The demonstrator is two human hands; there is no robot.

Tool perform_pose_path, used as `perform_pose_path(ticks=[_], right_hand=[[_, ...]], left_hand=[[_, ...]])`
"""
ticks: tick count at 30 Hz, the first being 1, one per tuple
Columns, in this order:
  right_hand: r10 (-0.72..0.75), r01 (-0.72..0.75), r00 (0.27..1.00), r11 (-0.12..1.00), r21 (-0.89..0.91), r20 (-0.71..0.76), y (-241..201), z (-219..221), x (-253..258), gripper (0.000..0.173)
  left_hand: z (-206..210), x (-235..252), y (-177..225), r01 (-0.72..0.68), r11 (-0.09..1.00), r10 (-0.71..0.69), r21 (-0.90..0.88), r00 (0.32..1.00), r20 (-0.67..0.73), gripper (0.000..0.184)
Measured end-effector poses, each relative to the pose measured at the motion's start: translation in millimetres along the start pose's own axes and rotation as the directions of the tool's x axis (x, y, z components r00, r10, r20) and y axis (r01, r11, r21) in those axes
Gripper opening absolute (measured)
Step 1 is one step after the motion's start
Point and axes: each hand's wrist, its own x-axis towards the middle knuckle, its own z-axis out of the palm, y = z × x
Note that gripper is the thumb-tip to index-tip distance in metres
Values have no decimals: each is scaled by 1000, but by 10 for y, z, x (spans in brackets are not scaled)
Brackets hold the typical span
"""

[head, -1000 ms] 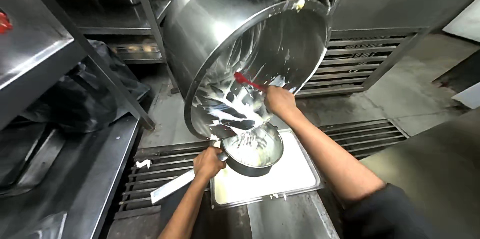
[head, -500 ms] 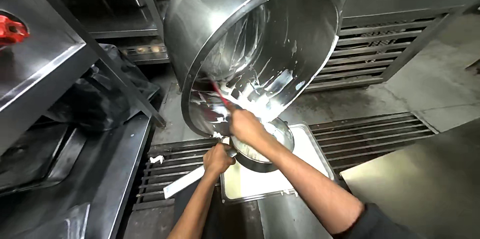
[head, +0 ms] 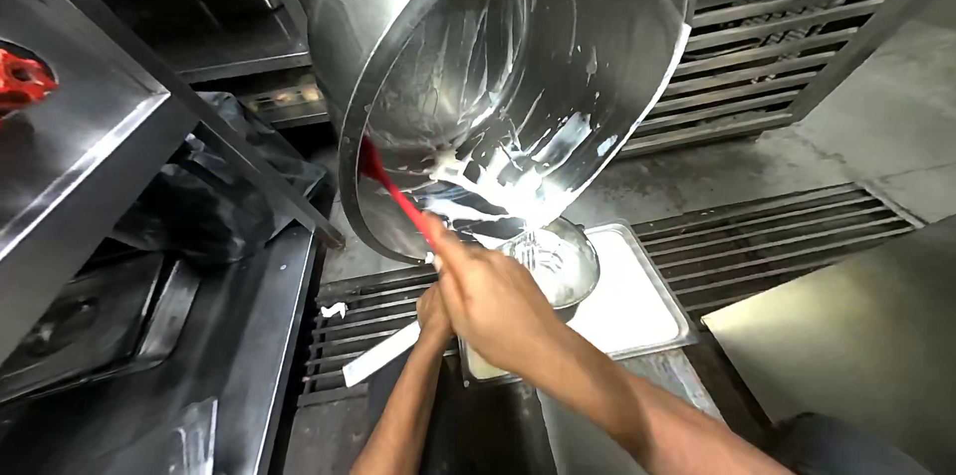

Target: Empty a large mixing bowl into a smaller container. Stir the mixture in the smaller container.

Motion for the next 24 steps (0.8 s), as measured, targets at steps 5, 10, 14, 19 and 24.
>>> perform_pose_path(ticks=[5,10,14,19,24], right_hand=[[180,-180,980,984,-14,89,230,33,-15,51],[35,-53,993,986,161,114,231,62,-144,51],[29,-17,999,951,308,-35,80,-171,310,44],[-4,-41,987,959,279,160,-55,-176,742,44],[52,-39,976,997,-64,213,742,-516,930,42]], left_hand=[[-318,-146,241,-2,999,-1,51,998,62,31],[-154,-60,87,-23,996,24,90,1000,0,44],[-379,-241,287,3,999,-6,54,999,47,41],[-431,-351,378,15,997,-21,77,996,84,43],[-397,-260,305,-15,999,10,50,995,101,37]])
